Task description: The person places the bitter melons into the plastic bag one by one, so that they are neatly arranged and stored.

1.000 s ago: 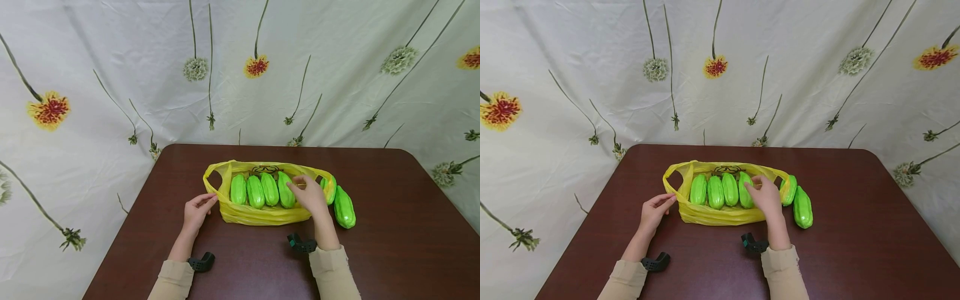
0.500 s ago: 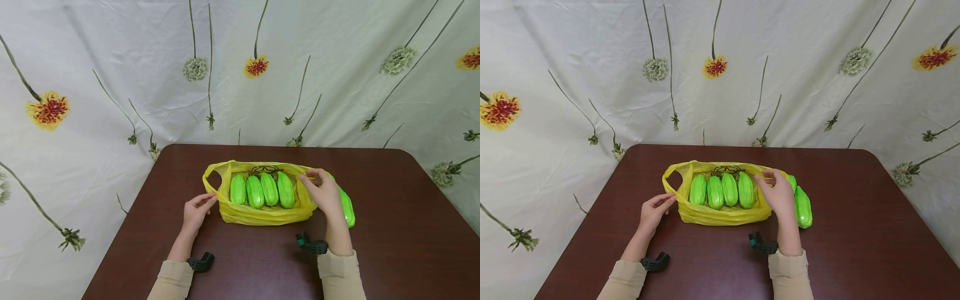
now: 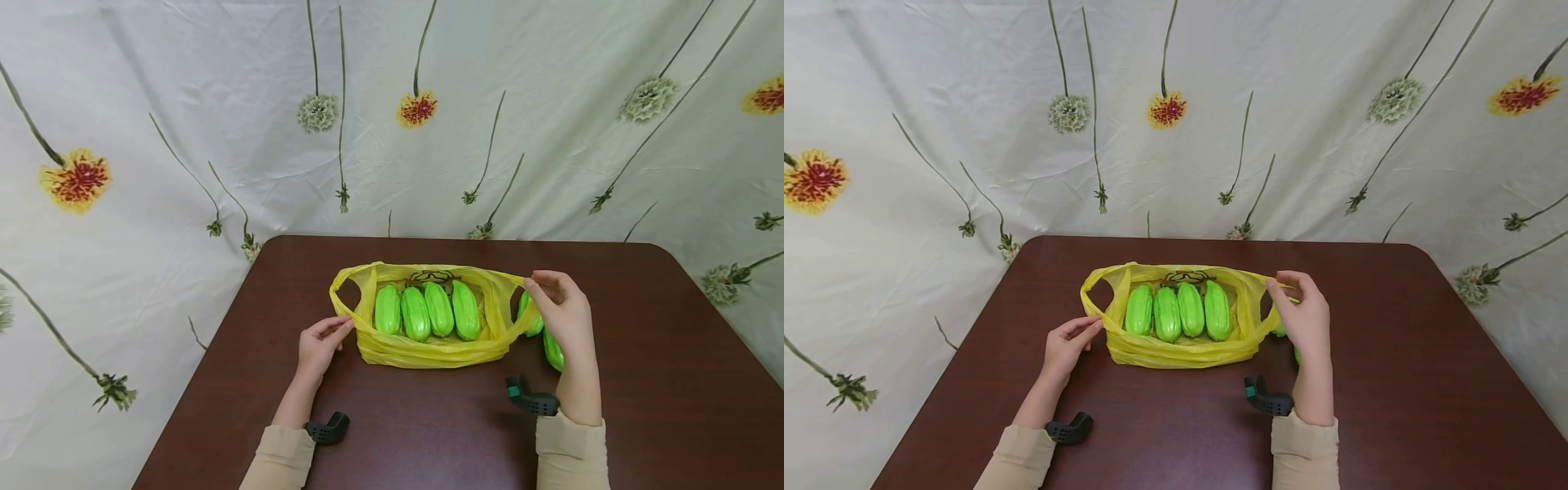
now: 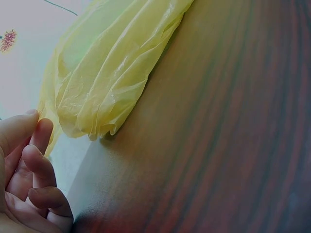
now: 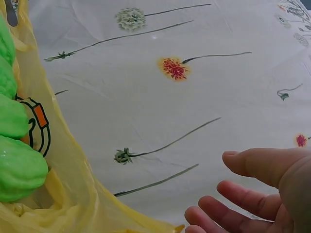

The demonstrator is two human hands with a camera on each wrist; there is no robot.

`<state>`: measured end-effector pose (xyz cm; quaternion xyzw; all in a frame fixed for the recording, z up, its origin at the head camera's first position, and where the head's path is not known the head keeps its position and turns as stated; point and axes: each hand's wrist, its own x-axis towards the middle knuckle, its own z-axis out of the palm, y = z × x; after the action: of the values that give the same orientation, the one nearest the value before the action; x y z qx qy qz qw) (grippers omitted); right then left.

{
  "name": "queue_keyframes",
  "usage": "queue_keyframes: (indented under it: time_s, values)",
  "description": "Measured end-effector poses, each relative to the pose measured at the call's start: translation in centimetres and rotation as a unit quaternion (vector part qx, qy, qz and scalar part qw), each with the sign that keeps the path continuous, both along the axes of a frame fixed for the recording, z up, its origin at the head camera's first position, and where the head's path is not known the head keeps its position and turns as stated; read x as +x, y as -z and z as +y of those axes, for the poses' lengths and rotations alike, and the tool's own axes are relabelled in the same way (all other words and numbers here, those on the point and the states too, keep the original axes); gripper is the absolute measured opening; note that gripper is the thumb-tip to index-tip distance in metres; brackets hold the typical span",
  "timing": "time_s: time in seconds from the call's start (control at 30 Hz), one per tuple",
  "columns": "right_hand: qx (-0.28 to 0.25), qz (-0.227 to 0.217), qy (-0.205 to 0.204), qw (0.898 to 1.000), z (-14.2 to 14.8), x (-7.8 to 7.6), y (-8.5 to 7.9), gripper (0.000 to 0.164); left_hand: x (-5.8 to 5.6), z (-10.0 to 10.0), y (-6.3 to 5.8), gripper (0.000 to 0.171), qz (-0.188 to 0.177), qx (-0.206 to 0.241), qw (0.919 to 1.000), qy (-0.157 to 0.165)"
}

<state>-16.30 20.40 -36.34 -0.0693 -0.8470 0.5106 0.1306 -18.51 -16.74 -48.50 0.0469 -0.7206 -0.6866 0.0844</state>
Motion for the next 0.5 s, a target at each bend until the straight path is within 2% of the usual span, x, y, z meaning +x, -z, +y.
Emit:
queue_keyframes:
  time_s: [0.07,0.3,0.43,0.47,0.5]
  values:
    - [-0.002,0.004,0.012,1.000,0.4,0.0,0.1,0.047,0.1,0.0,-0.3,0.024,-0.005,0.001,1.0000,0.001]
    - [-0.021,-0.006,0.053,0.998,1.6,0.1,0.5,0.048,1.2,0.6,-2.6,0.023,-0.003,-0.008,1.0000,0.003]
    - [-0.050,-0.019,0.071,0.996,2.5,0.2,0.9,0.048,1.3,0.7,-2.7,0.023,-0.001,-0.007,1.0000,0.003]
    - [-0.054,-0.018,0.077,0.995,3.4,-0.6,2.2,0.049,1.3,0.7,-2.7,0.023,-0.001,-0.007,1.0000,0.003]
    - [-0.061,-0.023,0.078,0.995,3.9,-0.8,2.6,0.050,1.3,0.7,-2.7,0.023,-0.001,-0.007,1.0000,0.004]
